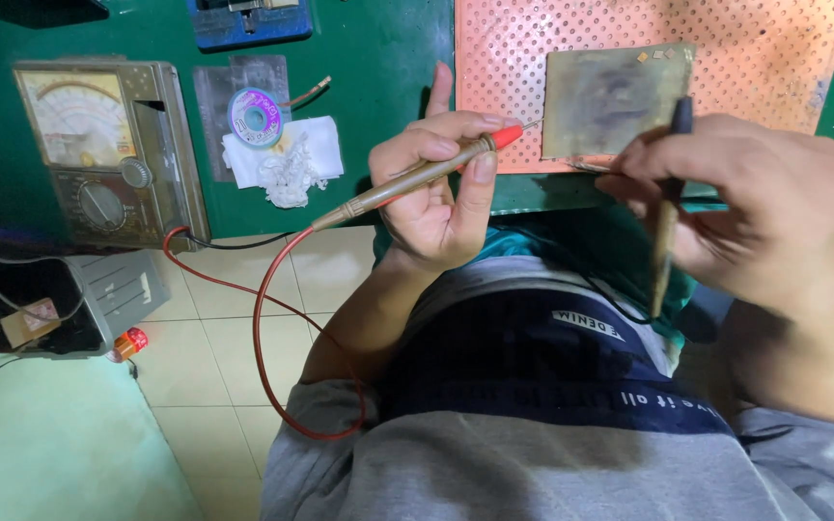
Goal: Testing electrical connections on a mobile phone motherboard using multimeter probes at a repair bench.
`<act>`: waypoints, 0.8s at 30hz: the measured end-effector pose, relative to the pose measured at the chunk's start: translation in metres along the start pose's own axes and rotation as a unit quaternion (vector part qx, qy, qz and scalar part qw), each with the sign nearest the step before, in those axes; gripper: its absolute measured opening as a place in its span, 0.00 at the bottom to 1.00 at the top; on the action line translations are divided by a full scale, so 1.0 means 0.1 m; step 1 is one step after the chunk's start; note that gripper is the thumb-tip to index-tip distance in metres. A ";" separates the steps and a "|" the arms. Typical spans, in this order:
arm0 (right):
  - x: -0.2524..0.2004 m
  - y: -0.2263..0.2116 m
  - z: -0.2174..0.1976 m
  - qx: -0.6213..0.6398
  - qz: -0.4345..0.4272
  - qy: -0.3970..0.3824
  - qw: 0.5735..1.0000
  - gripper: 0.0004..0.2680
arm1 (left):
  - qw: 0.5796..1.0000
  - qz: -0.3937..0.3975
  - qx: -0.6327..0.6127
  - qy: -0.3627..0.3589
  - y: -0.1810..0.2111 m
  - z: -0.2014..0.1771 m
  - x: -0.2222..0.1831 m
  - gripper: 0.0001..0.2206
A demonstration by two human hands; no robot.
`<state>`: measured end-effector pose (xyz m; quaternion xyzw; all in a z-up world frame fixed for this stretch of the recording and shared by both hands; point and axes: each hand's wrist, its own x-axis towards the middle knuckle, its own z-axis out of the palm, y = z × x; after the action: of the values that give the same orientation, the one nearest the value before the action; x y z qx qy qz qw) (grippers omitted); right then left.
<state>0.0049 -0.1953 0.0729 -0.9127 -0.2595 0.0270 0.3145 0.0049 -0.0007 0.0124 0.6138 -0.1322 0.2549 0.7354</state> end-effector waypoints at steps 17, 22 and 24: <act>-0.22 0.24 0.25 0.259 -0.042 0.092 0.961 0.11 | 0.999 -0.007 0.009 -0.036 0.01 -0.02 0.02 0.09; -0.24 0.24 0.27 0.115 0.000 0.101 0.988 0.11 | 0.998 -0.009 0.019 -0.057 0.03 -0.01 0.03 0.09; -0.19 0.19 0.31 0.066 -0.006 0.106 0.992 0.12 | 0.998 -0.011 0.024 -0.062 -0.01 -0.02 0.00 0.09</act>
<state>-0.0100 -0.2000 0.0352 -0.8862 -0.2280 -0.0545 0.3997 0.0051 0.0014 0.0114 0.6474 -0.1645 0.2110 0.7136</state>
